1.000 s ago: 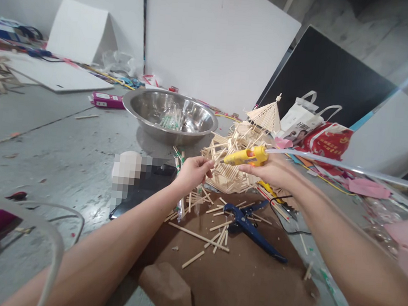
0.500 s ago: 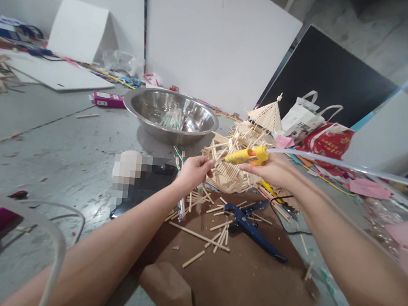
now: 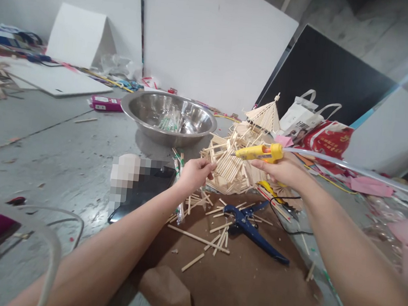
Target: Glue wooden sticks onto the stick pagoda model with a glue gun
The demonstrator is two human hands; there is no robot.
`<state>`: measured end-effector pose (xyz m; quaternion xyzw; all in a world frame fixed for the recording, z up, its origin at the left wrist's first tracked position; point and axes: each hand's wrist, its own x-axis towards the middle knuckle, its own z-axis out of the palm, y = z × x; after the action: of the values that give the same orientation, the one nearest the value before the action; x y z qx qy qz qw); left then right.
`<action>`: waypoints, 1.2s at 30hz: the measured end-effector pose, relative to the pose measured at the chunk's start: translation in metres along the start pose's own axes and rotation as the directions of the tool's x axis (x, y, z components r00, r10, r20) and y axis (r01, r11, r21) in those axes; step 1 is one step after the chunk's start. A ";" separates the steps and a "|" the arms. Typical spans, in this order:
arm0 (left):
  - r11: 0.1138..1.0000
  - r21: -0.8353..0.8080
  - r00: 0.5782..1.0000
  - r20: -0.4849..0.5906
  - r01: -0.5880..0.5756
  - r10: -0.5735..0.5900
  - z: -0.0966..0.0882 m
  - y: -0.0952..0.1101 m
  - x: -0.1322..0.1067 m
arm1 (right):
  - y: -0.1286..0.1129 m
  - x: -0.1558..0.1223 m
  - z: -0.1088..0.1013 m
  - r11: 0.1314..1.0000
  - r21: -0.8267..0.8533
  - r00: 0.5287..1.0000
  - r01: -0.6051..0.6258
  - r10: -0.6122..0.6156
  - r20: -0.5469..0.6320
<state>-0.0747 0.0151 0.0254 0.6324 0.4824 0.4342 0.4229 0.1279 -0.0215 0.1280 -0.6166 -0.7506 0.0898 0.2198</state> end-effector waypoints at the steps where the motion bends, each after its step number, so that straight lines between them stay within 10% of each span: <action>1: 1.000 -0.005 1.000 0.004 0.001 -0.001 0.000 0.000 0.000 | 0.000 -0.001 0.000 1.000 0.005 1.000 -0.008 0.008 -0.007; 36: 0.955 -0.238 0.977 0.156 0.177 -0.142 -0.001 0.003 0.003 | 0.008 0.009 0.013 0.999 0.029 0.997 0.022 -0.020 -0.075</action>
<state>-0.0745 0.0176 0.0291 0.5612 0.4431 0.4114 0.5652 0.1277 -0.0093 0.1147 -0.6081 -0.7470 0.0758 0.2577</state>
